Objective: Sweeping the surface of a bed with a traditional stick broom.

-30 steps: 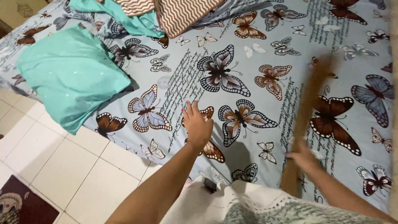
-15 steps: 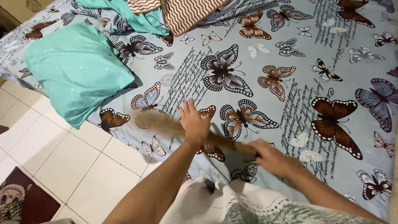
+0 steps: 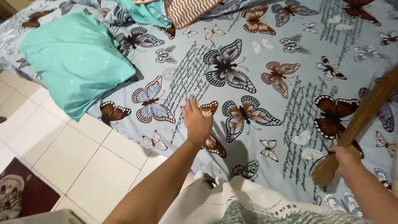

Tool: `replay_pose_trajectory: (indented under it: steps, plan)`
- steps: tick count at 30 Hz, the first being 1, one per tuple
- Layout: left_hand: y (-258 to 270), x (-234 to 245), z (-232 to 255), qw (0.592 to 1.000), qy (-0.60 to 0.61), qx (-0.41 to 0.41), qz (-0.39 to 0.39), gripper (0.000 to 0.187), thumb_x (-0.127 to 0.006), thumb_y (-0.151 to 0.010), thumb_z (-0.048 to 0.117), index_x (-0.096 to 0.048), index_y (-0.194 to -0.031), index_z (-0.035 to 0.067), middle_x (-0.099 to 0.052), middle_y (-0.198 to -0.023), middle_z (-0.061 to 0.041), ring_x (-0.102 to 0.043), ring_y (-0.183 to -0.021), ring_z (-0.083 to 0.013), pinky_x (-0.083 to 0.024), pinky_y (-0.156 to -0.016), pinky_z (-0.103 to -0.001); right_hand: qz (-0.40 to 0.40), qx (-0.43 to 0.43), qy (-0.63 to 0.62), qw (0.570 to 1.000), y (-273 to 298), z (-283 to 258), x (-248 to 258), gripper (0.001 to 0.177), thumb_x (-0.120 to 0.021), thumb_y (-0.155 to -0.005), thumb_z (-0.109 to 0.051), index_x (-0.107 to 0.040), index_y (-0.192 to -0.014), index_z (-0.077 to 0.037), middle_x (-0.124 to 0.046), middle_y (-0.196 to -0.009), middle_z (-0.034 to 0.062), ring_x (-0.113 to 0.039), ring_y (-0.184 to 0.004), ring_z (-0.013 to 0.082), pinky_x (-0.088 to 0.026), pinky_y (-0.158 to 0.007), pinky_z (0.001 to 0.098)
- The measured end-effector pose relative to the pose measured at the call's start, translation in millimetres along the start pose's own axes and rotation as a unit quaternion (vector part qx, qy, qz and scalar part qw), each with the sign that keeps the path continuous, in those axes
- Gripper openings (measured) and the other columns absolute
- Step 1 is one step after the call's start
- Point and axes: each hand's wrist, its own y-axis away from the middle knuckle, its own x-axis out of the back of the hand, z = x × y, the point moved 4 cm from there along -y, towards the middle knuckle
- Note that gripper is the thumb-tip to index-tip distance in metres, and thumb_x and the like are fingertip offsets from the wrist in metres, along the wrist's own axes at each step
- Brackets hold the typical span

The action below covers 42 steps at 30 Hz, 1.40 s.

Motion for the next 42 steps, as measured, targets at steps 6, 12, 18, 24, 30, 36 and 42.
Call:
replay_pose_trajectory:
  steps: [6, 12, 18, 24, 30, 36, 42]
  plan:
    - [-8, 24, -37, 0.999, -0.018, 0.031, -0.005, 0.093, -0.076, -0.075, 0.023, -0.029, -0.153, 0.004, -0.019, -0.164, -0.026, -0.016, -0.148, -0.0533, -0.020, -0.119, -0.056, -0.126, -0.001, 0.147, 0.981, 117, -49, -110, 0.078, -0.081, -0.087, -0.011, -0.039, -0.152, -0.011, -0.054, -0.137, 0.0209, -0.058, -0.105, 0.0346, -0.049, -0.074, 0.0608]
    - [-58, 43, -62, 0.999, -0.038, 0.004, 0.019, 0.090, -0.075, -0.076, 0.021, -0.033, -0.153, 0.005, -0.025, -0.164, -0.025, -0.019, -0.150, -0.0523, -0.022, -0.119, -0.057, -0.421, 0.132, 0.363, 0.821, 258, -84, -230, 0.054, -0.074, -0.090, -0.011, -0.054, -0.139, -0.003, -0.071, -0.115, 0.0162, -0.073, -0.099, 0.0343, -0.060, -0.085, 0.0469]
    - [-106, 63, -69, 0.999, -0.046, -0.015, -0.006, 0.093, -0.076, -0.075, 0.021, -0.028, -0.154, 0.005, -0.020, -0.163, -0.025, -0.015, -0.149, -0.0524, -0.020, -0.119, -0.058, -0.448, 0.417, 0.438, 0.659, 293, -85, -286, 0.079, -0.063, -0.081, 0.012, -0.049, -0.152, -0.021, -0.033, -0.159, 0.0151, -0.033, -0.143, 0.0343, -0.031, -0.110, 0.0497]
    - [-121, 60, -61, 0.998, -0.040, -0.034, -0.027, 0.091, -0.075, -0.077, 0.021, -0.028, -0.155, 0.007, -0.019, -0.165, -0.023, -0.015, -0.150, -0.0505, -0.019, -0.119, -0.059, -0.314, 0.418, 0.251, 0.814, 251, -124, -225, 0.071, -0.061, -0.071, 0.010, -0.057, -0.138, -0.013, -0.062, -0.130, 0.0103, -0.060, -0.125, 0.0271, -0.046, -0.111, 0.0400]
    - [-114, 29, -50, 0.997, -0.038, -0.060, -0.035, 0.092, -0.077, -0.076, 0.022, -0.029, -0.154, 0.005, -0.019, -0.164, -0.025, -0.014, -0.149, -0.0531, -0.021, -0.118, -0.061, -0.081, 0.235, 0.193, 0.949, 190, -126, -121, 0.072, -0.070, -0.081, -0.001, -0.050, -0.150, -0.012, -0.063, -0.132, 0.0162, -0.062, -0.119, 0.0322, -0.049, -0.099, 0.0475]
    - [-70, 19, -8, 0.997, -0.034, -0.045, -0.059, 0.093, -0.077, -0.078, 0.022, -0.028, -0.155, 0.005, -0.017, -0.165, -0.026, -0.012, -0.151, -0.0522, -0.019, -0.118, -0.061, 0.076, 0.148, 0.081, 0.983, 116, -88, -34, 0.064, -0.065, -0.093, -0.015, -0.052, -0.155, -0.010, -0.062, -0.139, 0.0184, -0.060, -0.121, 0.0352, -0.046, -0.102, 0.0493]
    - [-32, -1, -29, 0.999, -0.027, 0.013, -0.030, 0.094, -0.076, -0.078, 0.026, -0.028, -0.156, 0.008, -0.018, -0.166, -0.022, -0.012, -0.151, -0.0507, -0.019, -0.120, -0.057, -0.051, 0.004, 0.061, 0.997, 154, -112, -83, 0.066, -0.066, -0.095, -0.028, -0.043, -0.155, -0.015, -0.066, -0.102, 0.0182, -0.062, -0.081, 0.0357, -0.055, -0.076, 0.0558]
